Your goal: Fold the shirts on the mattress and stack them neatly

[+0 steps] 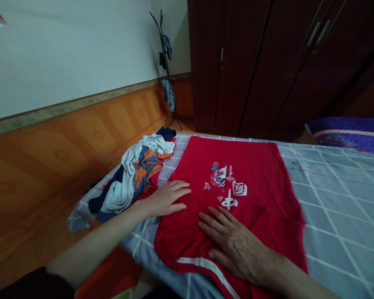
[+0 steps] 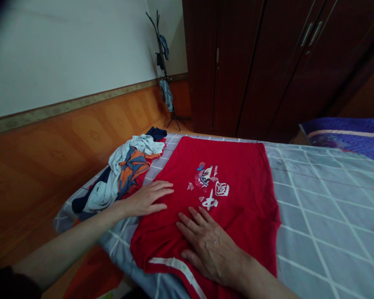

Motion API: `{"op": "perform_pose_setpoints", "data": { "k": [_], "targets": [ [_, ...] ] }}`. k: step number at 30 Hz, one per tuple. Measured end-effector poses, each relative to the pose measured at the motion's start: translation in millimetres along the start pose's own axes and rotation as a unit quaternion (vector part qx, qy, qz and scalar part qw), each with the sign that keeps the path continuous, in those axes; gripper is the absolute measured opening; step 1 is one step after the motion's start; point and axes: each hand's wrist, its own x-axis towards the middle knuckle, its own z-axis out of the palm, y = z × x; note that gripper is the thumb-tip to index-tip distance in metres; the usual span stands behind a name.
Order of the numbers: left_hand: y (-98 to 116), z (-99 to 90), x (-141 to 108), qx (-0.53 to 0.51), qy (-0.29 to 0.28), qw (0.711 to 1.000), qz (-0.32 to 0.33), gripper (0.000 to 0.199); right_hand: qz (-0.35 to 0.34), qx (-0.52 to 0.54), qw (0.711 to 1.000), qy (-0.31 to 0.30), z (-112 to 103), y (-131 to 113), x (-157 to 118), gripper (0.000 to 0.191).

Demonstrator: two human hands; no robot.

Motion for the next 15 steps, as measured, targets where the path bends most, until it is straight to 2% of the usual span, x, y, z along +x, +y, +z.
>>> {"op": "perform_pose_setpoints", "data": {
  "k": [2,4,6,9,12,15],
  "targets": [
    [10,8.0,-7,0.018,-0.014,1.000,0.013,0.049,0.002,-0.001,1.000,-0.006,0,-1,1,0.055],
    [17,9.5,-16,0.017,0.009,1.000,0.000,0.050,0.004,-0.005,1.000,-0.011,0,0,2,0.055],
    [25,3.5,-27,-0.016,0.030,0.999,-0.002,0.043,0.007,-0.011,1.000,-0.012,-3,0,1,0.056],
    [42,-11.5,-53,-0.080,0.005,0.996,0.028,0.033,0.036,-0.031,0.999,-0.008,-13,-4,-6,0.056],
    [57,-19.5,-81,-0.089,-0.048,0.994,0.047,0.044,0.071,-0.052,0.996,0.016,-26,-16,-27,0.056],
    [61,-14.8,-103,-0.055,-0.081,0.994,0.051,0.055,0.078,-0.070,0.994,0.042,-27,-32,-64,0.060]
  ]
}}
